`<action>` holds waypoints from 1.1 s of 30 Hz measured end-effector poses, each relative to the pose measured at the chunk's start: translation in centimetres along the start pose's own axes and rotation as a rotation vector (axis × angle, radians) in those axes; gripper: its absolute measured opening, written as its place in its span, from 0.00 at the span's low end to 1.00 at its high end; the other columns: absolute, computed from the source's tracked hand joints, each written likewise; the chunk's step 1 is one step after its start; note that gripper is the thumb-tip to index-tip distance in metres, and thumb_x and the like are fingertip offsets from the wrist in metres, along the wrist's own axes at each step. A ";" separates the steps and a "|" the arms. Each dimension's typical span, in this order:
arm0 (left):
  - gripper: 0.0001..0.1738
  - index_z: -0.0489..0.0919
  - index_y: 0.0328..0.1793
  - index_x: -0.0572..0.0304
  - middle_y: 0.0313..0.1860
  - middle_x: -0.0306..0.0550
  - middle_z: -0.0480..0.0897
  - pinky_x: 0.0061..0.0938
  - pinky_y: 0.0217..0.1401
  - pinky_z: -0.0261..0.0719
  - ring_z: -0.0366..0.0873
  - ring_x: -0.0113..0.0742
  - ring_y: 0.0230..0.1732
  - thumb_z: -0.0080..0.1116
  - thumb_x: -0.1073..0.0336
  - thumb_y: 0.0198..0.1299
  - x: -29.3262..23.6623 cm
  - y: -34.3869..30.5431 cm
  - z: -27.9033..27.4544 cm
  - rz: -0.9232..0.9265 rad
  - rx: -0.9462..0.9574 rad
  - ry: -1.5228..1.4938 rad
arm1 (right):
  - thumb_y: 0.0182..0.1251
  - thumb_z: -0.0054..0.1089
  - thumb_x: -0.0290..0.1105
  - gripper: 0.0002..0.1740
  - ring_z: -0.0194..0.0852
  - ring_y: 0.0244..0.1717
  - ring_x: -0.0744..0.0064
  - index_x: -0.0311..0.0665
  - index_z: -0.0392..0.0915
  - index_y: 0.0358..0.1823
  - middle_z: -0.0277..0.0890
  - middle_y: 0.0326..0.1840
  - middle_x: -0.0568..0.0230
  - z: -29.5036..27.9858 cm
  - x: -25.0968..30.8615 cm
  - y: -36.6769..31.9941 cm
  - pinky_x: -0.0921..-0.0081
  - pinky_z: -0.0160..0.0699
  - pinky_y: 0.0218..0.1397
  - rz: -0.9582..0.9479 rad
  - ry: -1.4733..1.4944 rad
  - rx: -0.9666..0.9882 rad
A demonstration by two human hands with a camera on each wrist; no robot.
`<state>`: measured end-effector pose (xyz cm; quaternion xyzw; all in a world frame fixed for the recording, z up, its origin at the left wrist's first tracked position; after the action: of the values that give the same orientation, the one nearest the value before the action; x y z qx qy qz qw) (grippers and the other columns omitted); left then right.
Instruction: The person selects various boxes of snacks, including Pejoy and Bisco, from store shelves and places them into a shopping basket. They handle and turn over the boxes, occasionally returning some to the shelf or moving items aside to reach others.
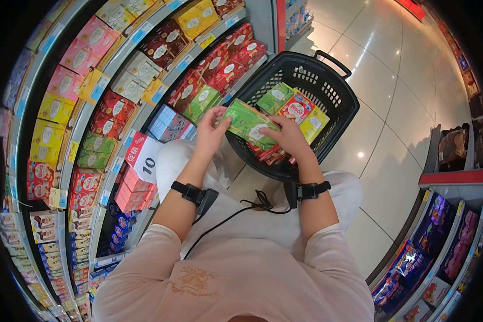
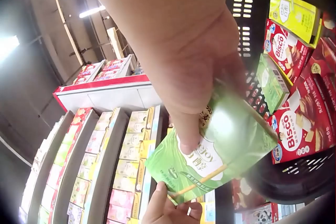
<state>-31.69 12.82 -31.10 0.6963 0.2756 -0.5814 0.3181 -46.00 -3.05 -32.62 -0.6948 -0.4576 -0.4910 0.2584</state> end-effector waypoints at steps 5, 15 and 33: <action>0.19 0.75 0.56 0.66 0.51 0.45 0.81 0.22 0.54 0.76 0.78 0.31 0.52 0.65 0.72 0.58 1.8 0.5 0.0 -0.021 0.009 0.069 | 0.56 0.70 0.40 0.22 0.81 0.40 0.61 0.30 0.81 0.46 0.82 0.38 0.51 -0.8 0.4 -0.2 0.71 0.76 0.47 -0.006 -0.056 -0.047; 0.18 0.75 0.54 0.59 0.40 0.38 0.83 0.17 0.37 0.77 0.79 0.23 0.36 0.65 0.71 0.58 3.7 -0.1 0.5 -0.332 0.161 -0.009 | 0.61 0.66 0.41 0.18 0.79 0.37 0.68 0.32 0.82 0.43 0.82 0.36 0.59 -1.5 -2.4 0.2 0.73 0.75 0.43 0.105 0.128 -0.087; 0.18 0.65 0.59 0.60 0.49 0.48 0.80 0.30 0.45 0.84 0.80 0.31 0.44 0.53 0.62 0.68 3.3 -0.9 2.8 -0.471 0.094 -0.464 | 0.71 0.54 0.42 0.20 0.78 0.43 0.70 0.41 0.65 0.58 0.75 0.50 0.59 5.7 -2.2 -0.3 0.71 0.79 0.44 0.334 0.782 -0.195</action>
<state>-33.60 11.34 -34.81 0.4767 0.3220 -0.7940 0.1967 -43.97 0.85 -36.90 -0.5421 -0.1579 -0.7097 0.4213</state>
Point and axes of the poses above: each hand's wrist, its own y-axis towards the middle knuckle, its own z-axis out of the palm, x = y × z, the point moved 8 cm from there along y, towards the middle knuckle
